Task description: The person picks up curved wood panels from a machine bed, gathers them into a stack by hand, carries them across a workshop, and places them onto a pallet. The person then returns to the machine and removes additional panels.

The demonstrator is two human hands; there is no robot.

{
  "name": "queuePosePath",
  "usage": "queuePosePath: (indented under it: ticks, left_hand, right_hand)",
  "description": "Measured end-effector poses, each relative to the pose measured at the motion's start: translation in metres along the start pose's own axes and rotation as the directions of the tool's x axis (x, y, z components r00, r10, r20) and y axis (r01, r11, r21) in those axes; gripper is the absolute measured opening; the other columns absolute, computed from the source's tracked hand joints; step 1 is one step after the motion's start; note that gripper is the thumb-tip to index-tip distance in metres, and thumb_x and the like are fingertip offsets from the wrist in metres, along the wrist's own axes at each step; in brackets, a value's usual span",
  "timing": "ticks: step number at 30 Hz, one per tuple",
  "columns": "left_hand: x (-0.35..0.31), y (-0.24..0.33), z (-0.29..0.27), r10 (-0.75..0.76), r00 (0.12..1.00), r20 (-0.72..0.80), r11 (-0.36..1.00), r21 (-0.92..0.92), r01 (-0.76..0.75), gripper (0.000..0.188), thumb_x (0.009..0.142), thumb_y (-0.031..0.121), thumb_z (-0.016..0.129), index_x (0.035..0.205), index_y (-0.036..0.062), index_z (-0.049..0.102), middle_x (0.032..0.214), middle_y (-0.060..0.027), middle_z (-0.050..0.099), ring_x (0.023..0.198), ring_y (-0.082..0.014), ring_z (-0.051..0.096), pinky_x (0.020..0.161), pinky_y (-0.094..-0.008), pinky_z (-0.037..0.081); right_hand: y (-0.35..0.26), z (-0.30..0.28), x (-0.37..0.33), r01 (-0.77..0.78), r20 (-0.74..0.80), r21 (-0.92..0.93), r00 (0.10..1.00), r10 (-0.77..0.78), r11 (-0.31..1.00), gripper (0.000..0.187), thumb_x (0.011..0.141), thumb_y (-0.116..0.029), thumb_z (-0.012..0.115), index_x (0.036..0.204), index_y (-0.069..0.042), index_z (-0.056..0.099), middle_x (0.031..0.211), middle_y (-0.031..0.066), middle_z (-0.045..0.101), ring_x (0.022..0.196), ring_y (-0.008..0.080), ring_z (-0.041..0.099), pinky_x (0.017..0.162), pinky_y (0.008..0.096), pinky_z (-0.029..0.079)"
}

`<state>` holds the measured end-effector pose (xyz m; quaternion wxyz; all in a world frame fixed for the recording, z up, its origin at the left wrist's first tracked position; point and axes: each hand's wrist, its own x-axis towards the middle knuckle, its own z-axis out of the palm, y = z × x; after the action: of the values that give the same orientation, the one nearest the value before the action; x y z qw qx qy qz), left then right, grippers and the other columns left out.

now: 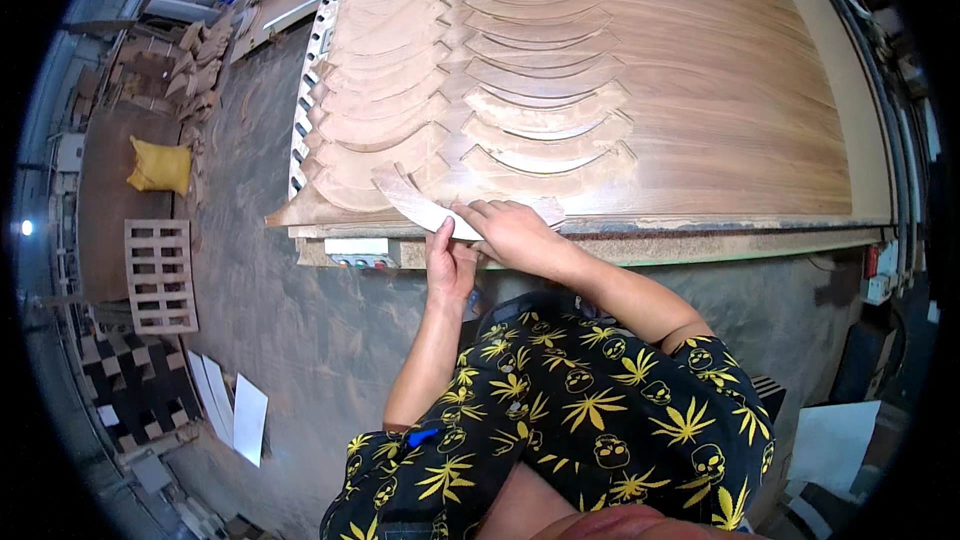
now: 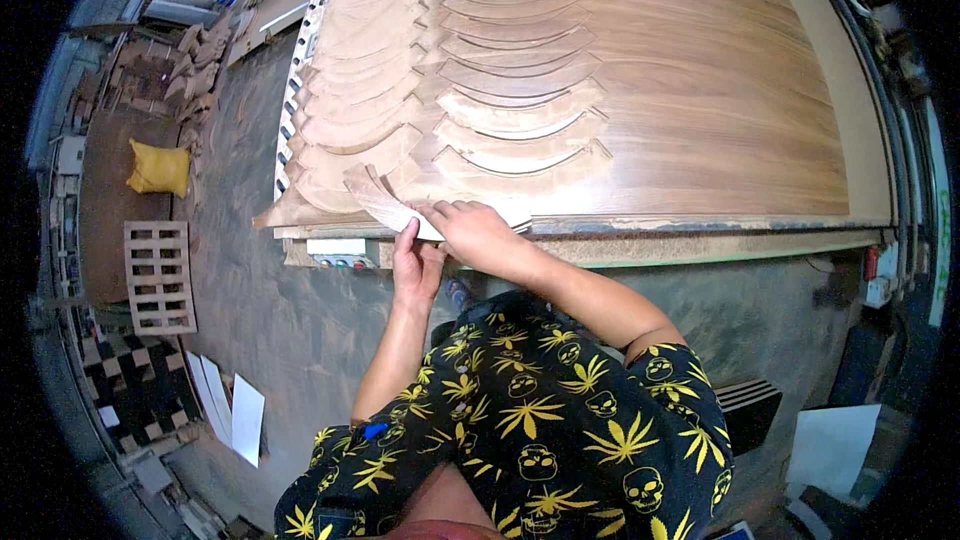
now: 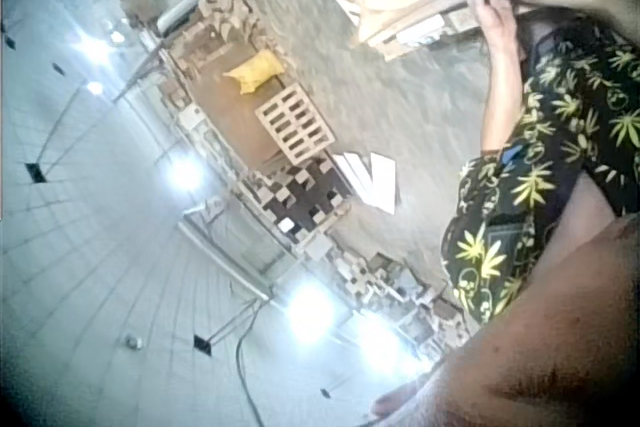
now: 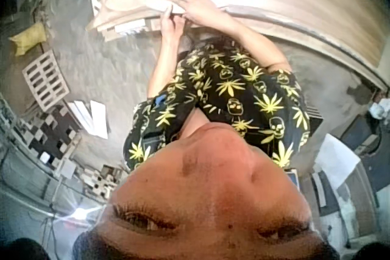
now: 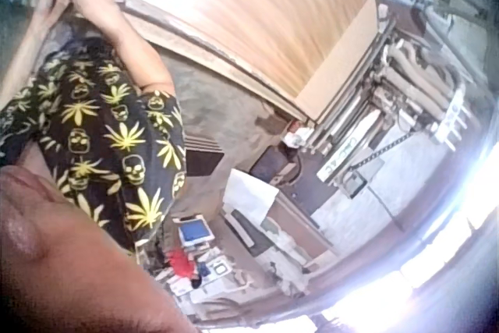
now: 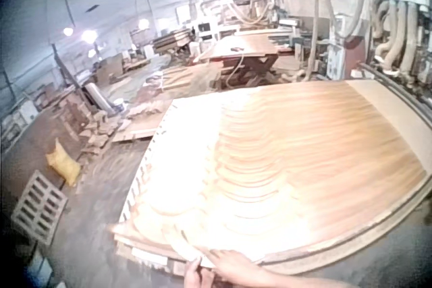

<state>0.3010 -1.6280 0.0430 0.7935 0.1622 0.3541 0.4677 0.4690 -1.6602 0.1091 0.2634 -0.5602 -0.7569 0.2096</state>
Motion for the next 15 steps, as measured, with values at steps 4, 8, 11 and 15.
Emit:
queuePosePath:
  ticks: [4,8,11,15]
  left_hand:
    - [-0.003,-0.005,0.014,0.003,0.996,-0.094,0.998,-0.054,-0.008,0.051,0.097,0.014,0.062,0.144,0.0173,0.043,0.138,-0.0056,0.055,0.131,-0.0262,0.052,0.108,-0.0525,0.044]
    - [-0.009,-0.001,0.028,0.056,0.989,-0.139,0.998,0.002,-0.057,0.051,0.098,0.02,0.061,0.146,0.019,0.044,0.138,-0.0057,0.057,0.129,-0.0302,0.055,0.108,-0.0536,0.044]
    - [-0.01,-0.002,0.026,0.077,0.987,-0.144,0.997,0.005,-0.077,0.051,0.098,0.019,0.061,0.146,0.0201,0.044,0.14,-0.0059,0.057,0.129,-0.0334,0.055,0.11,-0.0552,0.043]
    - [-0.016,-0.004,0.028,0.089,0.982,-0.166,0.996,0.024,-0.087,0.053,0.098,0.018,0.062,0.147,0.0194,0.043,0.141,-0.007,0.056,0.131,-0.0343,0.054,0.11,-0.0559,0.043]
  right_hand:
    - [0.024,-0.018,-0.01,0.03,-0.004,0.021,1.0,-0.03,0.999,0.06,0.081,-0.024,0.073,0.136,-0.007,0.056,0.119,0.0142,0.066,0.104,0.0342,0.066,0.089,0.0423,0.053]
    - [0.043,-0.026,-0.013,0.05,0.015,0.016,0.999,-0.05,0.999,0.051,0.081,-0.024,0.074,0.127,-0.007,0.06,0.115,0.0129,0.067,0.106,0.0328,0.065,0.091,0.0429,0.051]
    - [0.045,-0.034,-0.012,0.066,0.05,0.033,0.996,-0.067,0.997,0.048,0.081,-0.024,0.075,0.124,-0.008,0.061,0.114,0.012,0.067,0.108,0.0318,0.064,0.093,0.0426,0.049]
    - [0.05,-0.036,-0.01,0.08,0.116,0.049,0.99,-0.085,0.996,0.049,0.079,-0.026,0.077,0.122,-0.008,0.062,0.113,0.0116,0.067,0.108,0.031,0.064,0.093,0.0419,0.048]
